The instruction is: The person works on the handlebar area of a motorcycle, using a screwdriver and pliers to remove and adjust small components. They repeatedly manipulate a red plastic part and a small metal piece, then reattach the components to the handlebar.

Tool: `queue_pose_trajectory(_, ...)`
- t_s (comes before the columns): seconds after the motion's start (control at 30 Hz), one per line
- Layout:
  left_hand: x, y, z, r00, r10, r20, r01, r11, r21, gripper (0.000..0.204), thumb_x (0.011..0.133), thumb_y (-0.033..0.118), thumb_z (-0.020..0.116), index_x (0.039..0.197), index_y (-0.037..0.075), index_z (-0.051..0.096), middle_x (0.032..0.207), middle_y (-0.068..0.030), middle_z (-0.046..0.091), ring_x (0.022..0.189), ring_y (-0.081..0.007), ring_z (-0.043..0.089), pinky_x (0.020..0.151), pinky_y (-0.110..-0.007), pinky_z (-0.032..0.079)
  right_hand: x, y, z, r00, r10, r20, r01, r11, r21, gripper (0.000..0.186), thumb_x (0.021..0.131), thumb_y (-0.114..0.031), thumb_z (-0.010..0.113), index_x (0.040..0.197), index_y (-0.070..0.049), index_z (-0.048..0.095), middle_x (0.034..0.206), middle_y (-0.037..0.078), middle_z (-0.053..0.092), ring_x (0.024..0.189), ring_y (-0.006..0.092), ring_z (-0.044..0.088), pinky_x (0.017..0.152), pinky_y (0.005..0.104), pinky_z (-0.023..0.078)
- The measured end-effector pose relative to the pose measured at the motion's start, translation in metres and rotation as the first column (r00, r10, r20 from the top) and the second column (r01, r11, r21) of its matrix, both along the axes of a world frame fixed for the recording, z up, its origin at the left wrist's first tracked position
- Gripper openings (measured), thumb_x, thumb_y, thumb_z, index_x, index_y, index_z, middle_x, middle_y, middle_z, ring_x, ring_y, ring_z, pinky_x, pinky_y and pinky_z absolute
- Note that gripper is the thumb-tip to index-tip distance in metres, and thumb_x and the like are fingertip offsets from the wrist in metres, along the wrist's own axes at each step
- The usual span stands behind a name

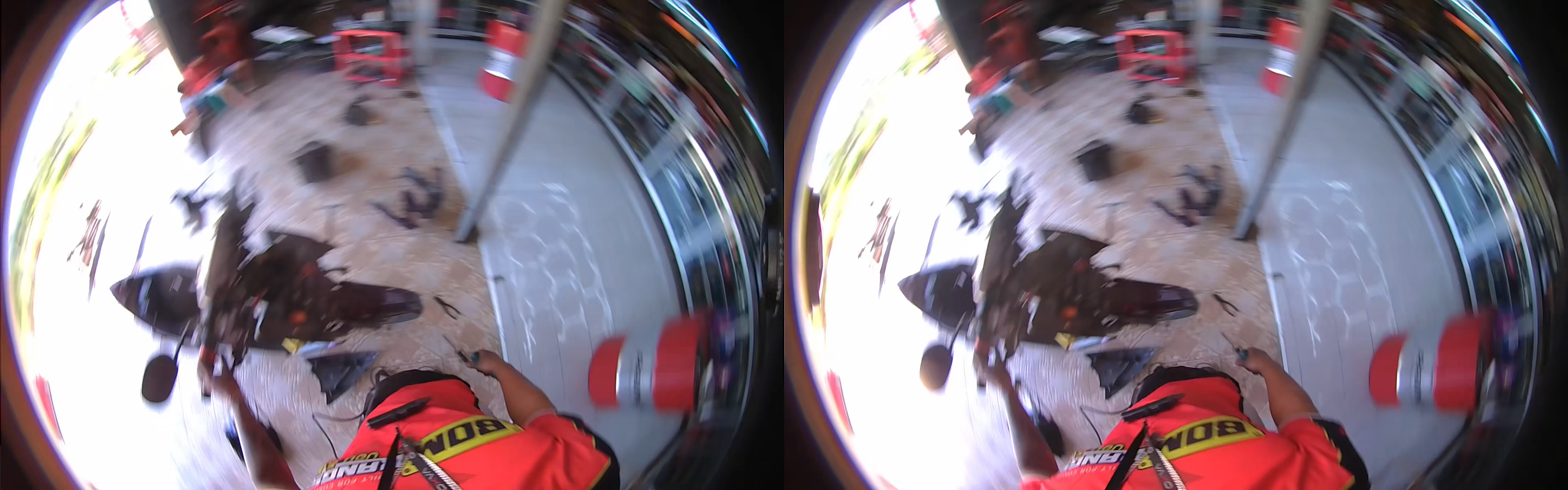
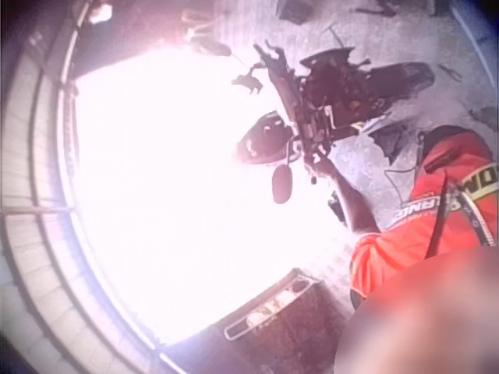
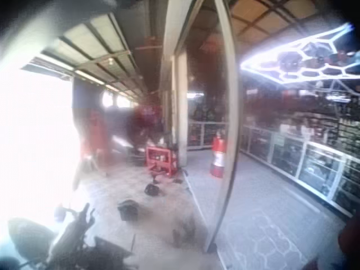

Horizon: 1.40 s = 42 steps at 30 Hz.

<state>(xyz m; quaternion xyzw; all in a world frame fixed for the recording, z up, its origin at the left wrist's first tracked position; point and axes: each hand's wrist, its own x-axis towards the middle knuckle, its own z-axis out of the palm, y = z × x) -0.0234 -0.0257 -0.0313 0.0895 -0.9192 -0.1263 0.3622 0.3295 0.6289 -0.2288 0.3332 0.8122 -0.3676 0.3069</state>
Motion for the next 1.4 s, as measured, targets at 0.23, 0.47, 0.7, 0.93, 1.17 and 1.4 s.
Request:
queue_pose_trajectory(0.23, 0.012, 0.022, 0.005, 0.989, 0.078, 0.130, -0.103, 0.973, 0.206, 0.067, 0.082, 0.026, 0.077, 0.145, 0.017, 0.055, 0.153, -0.0261, 0.044, 0.144, -0.0469, 0.036, 0.120, -0.054, 0.032, -0.066, 0.029, 0.027, 0.851, 0.286, -0.440, -0.251, 0.958, 0.137, 0.042, 0.088, -0.034, 0.081, 0.112, -0.003, 0.067, 0.091, 0.013, 0.073, 0.080, 0.0242, 0.070, 0.075, 0.0377, 0.055)
queue_pose_trajectory(0.47, 0.056, 0.048, 0.045, 0.919, 0.117, 0.376, -0.230, 0.935, 0.269, 0.090, 0.083, 0.033, 0.081, 0.159, 0.021, 0.034, 0.165, -0.0231, 0.026, 0.154, -0.0451, 0.022, 0.124, -0.050, 0.029, -0.110, -0.036, 0.176, 0.631, 0.453, -0.630, -0.526, 0.846, 0.081, 0.036, 0.094, -0.029, 0.077, 0.116, -0.003, 0.066, 0.105, 0.013, 0.071, 0.096, 0.0249, 0.069, 0.088, 0.0367, 0.053)
queue_pose_trajectory(0.7, 0.129, 0.049, 0.029, 0.914, 0.123, 0.386, -0.254, 0.917, 0.309, 0.095, 0.084, 0.041, 0.080, 0.156, 0.002, 0.031, 0.156, -0.0277, 0.037, 0.148, -0.0436, 0.032, 0.122, -0.049, 0.032, -0.125, -0.146, 0.304, 0.355, 0.524, -0.774, -0.774, 0.629, 0.071, 0.051, 0.093, -0.046, 0.076, 0.123, -0.006, 0.067, 0.112, 0.016, 0.062, 0.104, 0.0319, 0.064, 0.091, 0.0405, 0.051)
queue_pose_trajectory(0.93, 0.221, 0.074, 0.005, 0.940, -0.004, 0.340, -0.198, 0.806, 0.557, 0.096, 0.084, 0.038, 0.086, 0.156, 0.004, 0.032, 0.138, -0.0268, 0.057, 0.113, -0.0316, 0.067, 0.096, -0.045, 0.055, -0.136, -0.234, 0.359, 0.156, 0.515, -0.843, -0.911, 0.405, 0.078, 0.051, 0.092, -0.047, 0.075, 0.120, -0.005, 0.065, 0.107, 0.018, 0.063, 0.100, 0.0333, 0.065, 0.089, 0.0419, 0.052)
queue_pose_trajectory(1.17, 0.284, 0.091, 0.015, 0.851, -0.473, 0.229, -0.012, 0.419, 0.908, 0.062, 0.096, 0.037, 0.075, 0.142, 0.001, 0.054, 0.118, -0.0177, 0.070, 0.105, -0.0233, 0.070, 0.088, -0.035, 0.057, -0.150, -0.327, 0.381, 0.043, 0.443, -0.895, -0.933, 0.339, 0.123, 0.043, 0.093, -0.034, 0.077, 0.120, -0.004, 0.063, 0.094, 0.013, 0.067, 0.083, 0.0279, 0.069, 0.075, 0.0391, 0.055)
queue_pose_trajectory(1.4, 0.308, 0.047, 0.022, 0.855, -0.515, -0.066, 0.151, 0.125, 0.981, 0.042, 0.110, 0.039, 0.050, 0.107, 0.002, 0.069, 0.091, -0.0018, 0.069, 0.085, -0.0099, 0.062, 0.078, -0.029, 0.051, -0.173, -0.416, 0.370, 0.443, 0.203, -0.873, -0.867, 0.345, -0.359, 0.036, 0.093, -0.018, 0.078, 0.123, -0.007, 0.061, 0.087, 0.004, 0.067, 0.070, 0.0080, 0.063, 0.065, 0.0282, 0.049)
